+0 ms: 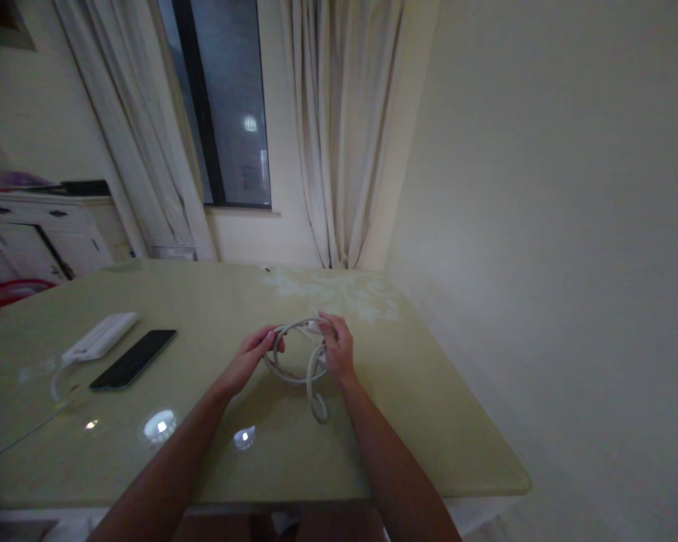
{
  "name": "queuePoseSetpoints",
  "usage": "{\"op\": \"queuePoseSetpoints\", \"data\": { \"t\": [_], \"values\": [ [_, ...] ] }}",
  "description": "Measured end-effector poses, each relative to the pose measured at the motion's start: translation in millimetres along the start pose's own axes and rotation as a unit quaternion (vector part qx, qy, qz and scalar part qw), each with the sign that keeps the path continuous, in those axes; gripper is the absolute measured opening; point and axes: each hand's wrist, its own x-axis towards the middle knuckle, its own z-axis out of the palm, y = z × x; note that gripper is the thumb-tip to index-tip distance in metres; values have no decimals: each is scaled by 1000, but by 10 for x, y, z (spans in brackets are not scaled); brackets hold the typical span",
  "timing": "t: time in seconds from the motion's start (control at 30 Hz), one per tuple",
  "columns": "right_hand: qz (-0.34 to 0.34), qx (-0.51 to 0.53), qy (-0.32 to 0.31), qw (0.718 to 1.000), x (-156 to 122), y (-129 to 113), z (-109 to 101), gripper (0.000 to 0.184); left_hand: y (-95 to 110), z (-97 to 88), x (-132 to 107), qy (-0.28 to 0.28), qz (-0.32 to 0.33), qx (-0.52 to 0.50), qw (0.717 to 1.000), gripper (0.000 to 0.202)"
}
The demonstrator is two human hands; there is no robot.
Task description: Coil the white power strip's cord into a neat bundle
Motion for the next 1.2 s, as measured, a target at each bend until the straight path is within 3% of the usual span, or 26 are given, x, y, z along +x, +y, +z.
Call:
{"op": "queuePoseSetpoints", "data": {
  "t": [0.17,0.3,0.53,0.7,0.83,0.97,1.1,1.2],
  "values": [
    [46,40,22,998,10,21,8,40,-82,61,7,30,21,39,999,47],
    [79,53,-2,995,7,-12,-1,40,-142,136,-13,62,35,128,989,49],
    [66,63,-44,995,-50,-80,45,35,-100,170,-28,109,49,197,973,27],
    [62,61,-18,996,-14,-57,48,32,-44,152,-5,88,85,169,978,33],
    [109,75,-42,990,24,-32,25,37,-41,148,-17,76,51,116,989,36],
    [109,70,-50,990,37,-5,25,40,-70,161,-28,76,20,75,994,33],
    [114,71,-18,991,54,14,29,41,-84,197,-44,114,82,140,980,32],
    [114,74,-9,991,58,9,26,40,-101,195,-58,78,148,217,962,28]
  ]
}}
